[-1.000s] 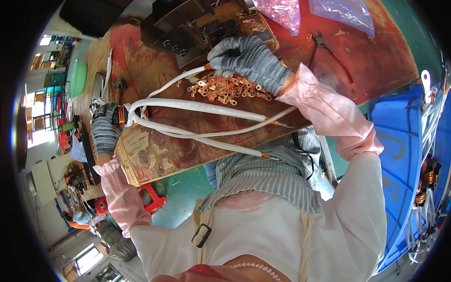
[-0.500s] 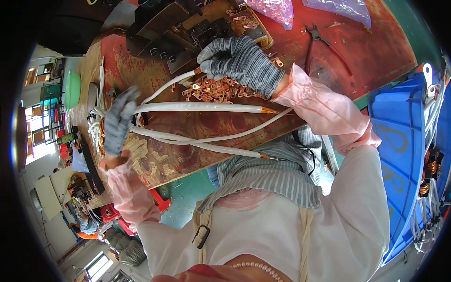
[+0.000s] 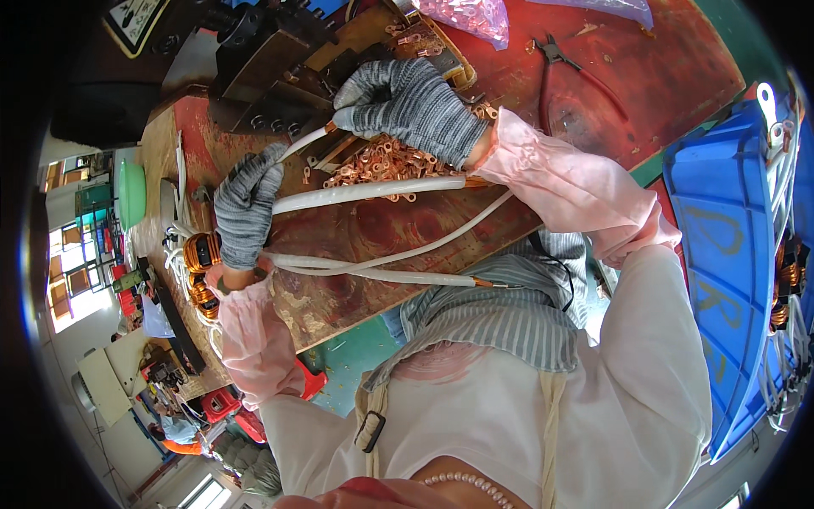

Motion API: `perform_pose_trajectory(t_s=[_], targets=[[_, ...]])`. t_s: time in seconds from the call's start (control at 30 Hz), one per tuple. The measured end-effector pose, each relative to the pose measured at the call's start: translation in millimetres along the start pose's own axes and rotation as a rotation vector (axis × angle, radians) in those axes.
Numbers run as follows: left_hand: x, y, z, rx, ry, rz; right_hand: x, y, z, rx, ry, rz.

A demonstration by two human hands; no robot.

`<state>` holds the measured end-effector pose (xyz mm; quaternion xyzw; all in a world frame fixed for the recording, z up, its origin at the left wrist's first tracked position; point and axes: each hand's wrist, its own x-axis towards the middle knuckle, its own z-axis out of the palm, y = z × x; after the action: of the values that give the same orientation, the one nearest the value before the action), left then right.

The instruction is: The recorder is seen crimping terminal connectors onto large industrial electrical cables using a manual crimping tool or press.

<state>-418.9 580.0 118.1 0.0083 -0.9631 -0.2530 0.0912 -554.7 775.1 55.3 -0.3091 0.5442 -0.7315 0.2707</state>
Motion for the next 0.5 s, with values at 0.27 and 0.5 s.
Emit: perform_pose_trajectory(t_s=[0.27, 0.5], targets=[[0, -4, 13, 0.203, 0.253, 0.183, 6, -4, -2, 0.013, 0.009, 0.020], [5, -19, 16, 0.319, 0.287, 0.223, 13, -2, -21, -0.007, -0.077, -0.055]])
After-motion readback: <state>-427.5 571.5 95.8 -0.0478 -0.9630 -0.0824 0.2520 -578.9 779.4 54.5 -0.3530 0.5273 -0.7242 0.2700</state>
